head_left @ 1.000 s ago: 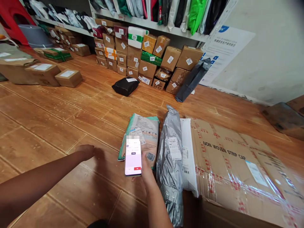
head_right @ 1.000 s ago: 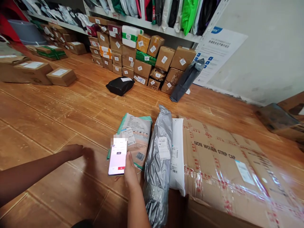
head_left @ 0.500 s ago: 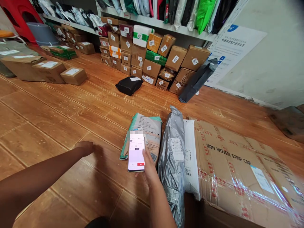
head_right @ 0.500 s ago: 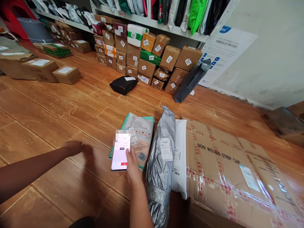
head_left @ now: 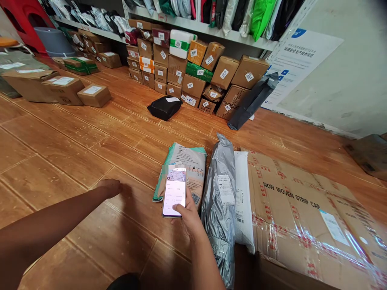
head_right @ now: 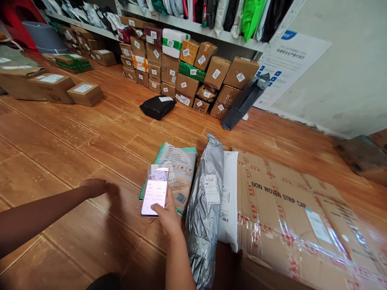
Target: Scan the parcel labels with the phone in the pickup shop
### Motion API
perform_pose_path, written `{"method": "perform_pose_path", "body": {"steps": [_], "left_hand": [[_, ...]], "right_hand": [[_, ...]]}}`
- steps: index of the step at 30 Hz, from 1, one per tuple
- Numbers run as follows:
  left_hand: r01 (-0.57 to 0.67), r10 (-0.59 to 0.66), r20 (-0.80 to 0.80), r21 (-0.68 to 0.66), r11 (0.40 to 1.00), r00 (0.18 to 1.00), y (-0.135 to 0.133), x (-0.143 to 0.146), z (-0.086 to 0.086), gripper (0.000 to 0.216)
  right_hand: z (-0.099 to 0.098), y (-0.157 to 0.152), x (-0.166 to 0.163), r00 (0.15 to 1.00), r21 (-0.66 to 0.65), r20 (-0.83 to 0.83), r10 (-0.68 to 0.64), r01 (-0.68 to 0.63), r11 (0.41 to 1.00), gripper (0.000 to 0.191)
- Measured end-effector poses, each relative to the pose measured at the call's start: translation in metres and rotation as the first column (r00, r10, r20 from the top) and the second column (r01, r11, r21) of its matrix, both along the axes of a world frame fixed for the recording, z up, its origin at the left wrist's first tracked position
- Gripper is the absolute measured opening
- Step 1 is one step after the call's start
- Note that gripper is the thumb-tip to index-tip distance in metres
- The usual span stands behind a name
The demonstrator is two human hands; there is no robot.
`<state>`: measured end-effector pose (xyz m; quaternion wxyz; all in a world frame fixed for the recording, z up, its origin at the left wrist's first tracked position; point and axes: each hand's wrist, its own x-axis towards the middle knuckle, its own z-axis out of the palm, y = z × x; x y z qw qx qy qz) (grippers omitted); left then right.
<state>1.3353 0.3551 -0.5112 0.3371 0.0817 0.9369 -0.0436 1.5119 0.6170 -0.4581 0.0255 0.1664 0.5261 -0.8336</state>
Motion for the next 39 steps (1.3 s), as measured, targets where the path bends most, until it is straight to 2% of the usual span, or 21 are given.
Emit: {"method": "perform_pose_path", "body": {"steps": [4,9,25,28,33,39], "left_hand": [[0.052,-0.051,0.030,-0.058,0.997,0.998,0.001,0.001,0.000,0.035],[0.088,-0.086,0.035,-0.071,0.994,0.996,0.000,0.001,-0.004,0.037],[0.102,-0.100,0.025,-0.074,0.992,0.995,-0.005,-0.002,-0.014,0.037],[0.105,-0.104,0.022,-0.069,0.992,0.994,-0.005,-0.001,-0.013,0.037],[0.107,-0.107,0.013,-0.039,0.993,0.994,-0.006,-0.001,-0.015,0.037],[0.063,-0.063,-0.017,-0.037,0.997,0.998,-0.007,0.000,-0.024,0.036]], "right_hand": [[0.001,0.001,-0.001,1.000,-0.004,0.008,0.010,-0.010,1.000,0.080],[0.003,0.000,-0.002,1.000,-0.007,0.027,-0.007,0.008,1.000,0.085],[0.005,0.001,-0.003,1.000,-0.040,0.026,-0.011,0.012,0.999,0.089],[0.008,0.001,0.000,0.999,-0.070,0.033,-0.007,0.009,0.997,0.092],[0.020,-0.003,0.011,0.999,-0.208,0.018,0.027,-0.023,0.978,0.098],[0.031,-0.008,0.022,0.997,-0.214,-0.002,0.076,-0.075,0.974,0.100]]}}
